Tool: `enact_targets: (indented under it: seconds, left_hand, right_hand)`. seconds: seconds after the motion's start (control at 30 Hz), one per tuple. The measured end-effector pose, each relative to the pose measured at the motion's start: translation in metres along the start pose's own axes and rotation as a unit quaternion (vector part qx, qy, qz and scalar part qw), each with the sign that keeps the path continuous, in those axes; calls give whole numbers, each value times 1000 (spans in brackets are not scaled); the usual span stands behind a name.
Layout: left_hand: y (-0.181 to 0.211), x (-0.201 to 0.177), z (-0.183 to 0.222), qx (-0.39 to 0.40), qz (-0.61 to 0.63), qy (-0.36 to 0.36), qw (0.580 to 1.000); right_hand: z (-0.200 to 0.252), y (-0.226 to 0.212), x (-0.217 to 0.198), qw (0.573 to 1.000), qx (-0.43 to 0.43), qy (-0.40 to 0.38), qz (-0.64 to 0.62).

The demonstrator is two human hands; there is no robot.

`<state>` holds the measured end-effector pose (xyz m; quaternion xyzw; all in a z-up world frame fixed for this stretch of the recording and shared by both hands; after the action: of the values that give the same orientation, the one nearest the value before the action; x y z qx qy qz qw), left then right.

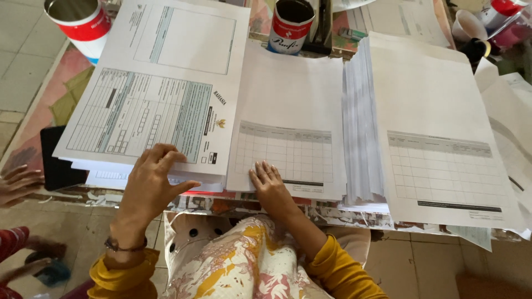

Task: The person sorts through a stack of papers by hand, turning pages and organizing them on a table.

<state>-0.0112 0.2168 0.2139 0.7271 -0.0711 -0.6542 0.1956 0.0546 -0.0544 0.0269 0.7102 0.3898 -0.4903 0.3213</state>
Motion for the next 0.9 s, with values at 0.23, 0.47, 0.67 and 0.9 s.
enact_targets:
  seconds: [0.23, 0.47, 0.67, 0.9]
  left_hand:
    - [-7, 3, -8, 14, 34, 34, 999]
    - [4, -8, -10, 27, 29, 27, 999]
    - [4, -13, -11, 22, 43, 26, 999]
    - [5, -10, -17, 23, 44, 8, 999]
  right_hand:
    - [-3, 4, -27, 989, 26, -50, -135]
    - [-3, 4, -34, 985, 45, -54, -160]
    - [-18, 15, -120, 917, 107, -28, -382]
    - [-34, -21, -381, 931, 29, -352, -87]
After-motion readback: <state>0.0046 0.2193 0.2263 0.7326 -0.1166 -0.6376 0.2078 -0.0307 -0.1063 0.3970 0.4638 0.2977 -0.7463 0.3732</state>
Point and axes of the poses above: each hand's wrist, its own z-axis away from the middle knuckle, its own x-axis out of the palm, y = z × x, the point moved 5 cm from there along -z, towards the middle knuckle, and after that the axes turned 12 degrees about -x, right-handed, at the moved point
